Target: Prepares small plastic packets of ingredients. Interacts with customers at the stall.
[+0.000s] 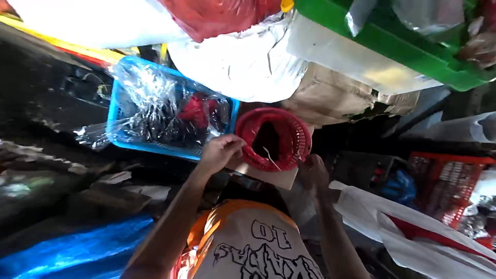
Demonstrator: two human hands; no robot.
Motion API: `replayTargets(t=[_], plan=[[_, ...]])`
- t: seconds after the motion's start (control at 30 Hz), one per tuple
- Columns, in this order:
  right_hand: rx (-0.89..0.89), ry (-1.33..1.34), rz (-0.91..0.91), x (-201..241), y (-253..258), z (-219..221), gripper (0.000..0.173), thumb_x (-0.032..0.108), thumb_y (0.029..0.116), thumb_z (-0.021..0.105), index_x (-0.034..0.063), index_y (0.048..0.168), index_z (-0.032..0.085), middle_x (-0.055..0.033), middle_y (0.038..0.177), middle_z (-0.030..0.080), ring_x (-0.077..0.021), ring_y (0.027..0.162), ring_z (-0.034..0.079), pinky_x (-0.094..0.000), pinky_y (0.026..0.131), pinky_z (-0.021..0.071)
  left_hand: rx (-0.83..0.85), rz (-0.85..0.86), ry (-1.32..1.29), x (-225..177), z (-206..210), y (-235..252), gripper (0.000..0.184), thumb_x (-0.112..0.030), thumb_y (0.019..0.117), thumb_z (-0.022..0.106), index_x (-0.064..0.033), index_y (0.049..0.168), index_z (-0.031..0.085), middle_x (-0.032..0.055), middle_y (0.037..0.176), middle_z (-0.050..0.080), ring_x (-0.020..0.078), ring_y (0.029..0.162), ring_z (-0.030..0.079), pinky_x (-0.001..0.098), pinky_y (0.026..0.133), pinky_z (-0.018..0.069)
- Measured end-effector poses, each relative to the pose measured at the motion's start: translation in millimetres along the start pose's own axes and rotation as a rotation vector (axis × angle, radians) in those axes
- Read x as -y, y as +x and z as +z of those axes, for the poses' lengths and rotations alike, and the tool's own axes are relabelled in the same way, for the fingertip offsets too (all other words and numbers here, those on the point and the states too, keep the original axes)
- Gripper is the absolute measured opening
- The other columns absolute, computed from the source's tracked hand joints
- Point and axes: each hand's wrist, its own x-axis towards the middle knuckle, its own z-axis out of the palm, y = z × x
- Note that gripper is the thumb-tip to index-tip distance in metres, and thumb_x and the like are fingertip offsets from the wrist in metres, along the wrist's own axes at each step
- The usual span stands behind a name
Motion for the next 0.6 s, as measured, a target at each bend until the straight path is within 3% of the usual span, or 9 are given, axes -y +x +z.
replayTargets(t=[0.07,0.13,0.27,0.37,0.43,0.5,0.6], plan=[[0.092,-0.122,0.074,11,11,12,0.056,0.049,0.0999,0.058,0.0128,0.142,0.056,-0.0165,0.127,0.068,-0.0355,0.110,0.068,-0.0600,0.093,0.0544,-0.029,-0.026,0.008,1,7,7,0.020,-0.021,0.1052,0.057,-0.0076,0.107,0.072,0.0033,0.083,0.072,0.0135,0.070,0.069,0.0341,0.066,0.0606],[0.119,-0.159,0.148,16,16,21,0.049,0.039,0.1018,0.057,0.0150,0.145,0.053,-0.0175,0.123,0.070,-0.0379,0.109,0.070,-0.0621,0.090,0.0545,-0.003,-0.045,0.009,6,14,4,0.022,-0.023,0.1063,0.055,-0.0081,0.106,0.071,0.0034,0.082,0.071,0.0140,0.069,0.068,0.0344,0.065,0.0610],[0.056,-0.065,0.135,7,20,25,0.040,0.027,0.1031,0.053,0.0088,0.138,0.062,-0.0216,0.127,0.068,-0.0404,0.115,0.066,-0.0622,0.096,0.0522,0.146,-0.130,-0.029,28,34,-19,0.023,-0.024,0.1044,0.058,-0.0054,0.104,0.071,0.0038,0.085,0.071,0.0132,0.073,0.069,0.0344,0.071,0.0616],[-0.097,0.000,0.049,2,20,31,0.035,0.023,0.1017,0.053,0.0046,0.127,0.068,-0.0241,0.124,0.066,-0.0409,0.109,0.067,-0.0598,0.090,0.0550,0.280,-0.211,0.053,42,41,-40,0.029,-0.028,0.1051,0.056,-0.0042,0.109,0.071,0.0048,0.095,0.072,0.0108,0.083,0.069,0.0322,0.082,0.0595],[-0.130,0.056,0.030,-4,22,35,0.034,0.022,0.1009,0.056,0.0030,0.127,0.068,-0.0265,0.125,0.064,-0.0424,0.107,0.067,-0.0589,0.088,0.0557,0.339,-0.238,0.140,42,41,-49,0.031,-0.030,0.1053,0.055,-0.0044,0.112,0.071,0.0067,0.100,0.072,0.0121,0.089,0.069,0.0342,0.087,0.0583],[-0.091,0.113,0.023,-11,26,36,0.037,0.023,0.0975,0.064,0.0040,0.129,0.067,-0.0273,0.131,0.061,-0.0419,0.109,0.067,-0.0574,0.090,0.0565,0.326,-0.226,0.233,40,40,-56,0.031,-0.032,0.1056,0.054,-0.0069,0.114,0.071,0.0061,0.102,0.073,0.0124,0.092,0.070,0.0364,0.090,0.0580],[-0.045,0.118,-0.051,-23,26,37,0.039,0.023,0.0926,0.069,0.0077,0.129,0.068,-0.0264,0.134,0.059,-0.0408,0.108,0.067,-0.0574,0.087,0.0576,0.153,-0.265,0.235,37,41,-75,0.025,-0.029,0.1040,0.059,-0.0094,0.112,0.072,0.0030,0.099,0.074,0.0108,0.089,0.071,0.0361,0.088,0.0599]])
